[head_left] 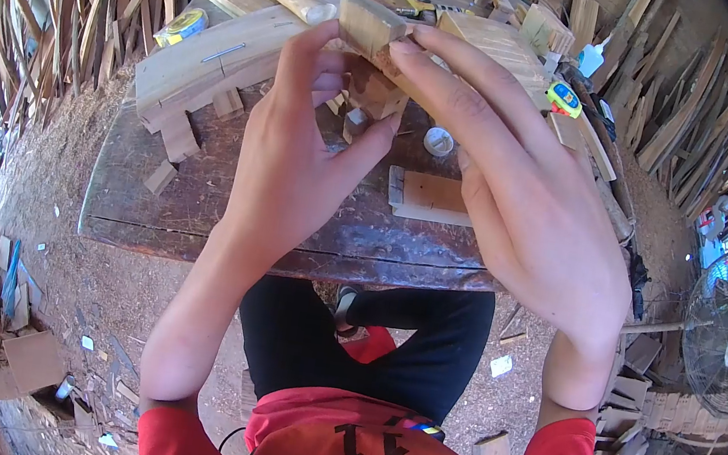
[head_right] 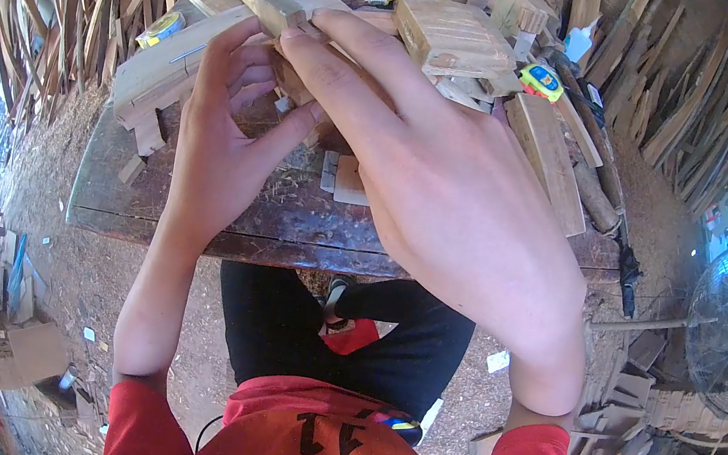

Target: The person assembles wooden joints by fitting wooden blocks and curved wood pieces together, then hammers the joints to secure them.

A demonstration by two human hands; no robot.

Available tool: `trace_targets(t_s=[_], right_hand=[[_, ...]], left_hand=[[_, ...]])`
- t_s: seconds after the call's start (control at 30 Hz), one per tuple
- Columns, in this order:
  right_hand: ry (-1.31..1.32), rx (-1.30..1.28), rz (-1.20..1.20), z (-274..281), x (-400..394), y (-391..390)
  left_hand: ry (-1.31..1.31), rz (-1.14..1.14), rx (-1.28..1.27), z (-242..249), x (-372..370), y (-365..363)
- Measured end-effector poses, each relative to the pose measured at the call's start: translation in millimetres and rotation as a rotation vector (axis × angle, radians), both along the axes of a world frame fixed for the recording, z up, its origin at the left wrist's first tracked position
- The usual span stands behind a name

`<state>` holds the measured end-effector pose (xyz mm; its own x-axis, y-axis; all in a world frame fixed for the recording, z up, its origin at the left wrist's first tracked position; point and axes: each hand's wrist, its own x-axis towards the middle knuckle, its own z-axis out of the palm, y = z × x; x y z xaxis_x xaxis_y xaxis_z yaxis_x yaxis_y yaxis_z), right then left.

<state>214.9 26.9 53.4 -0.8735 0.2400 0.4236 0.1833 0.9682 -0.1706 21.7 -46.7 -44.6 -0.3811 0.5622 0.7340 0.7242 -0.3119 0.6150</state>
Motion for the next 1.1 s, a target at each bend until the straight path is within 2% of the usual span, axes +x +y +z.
trace_targets(t_s=[1.1], right_hand=[[0.053,-0.006,0.023,5,16,6]], left_hand=[[0.152,0.097,0.033,17,12,-2]])
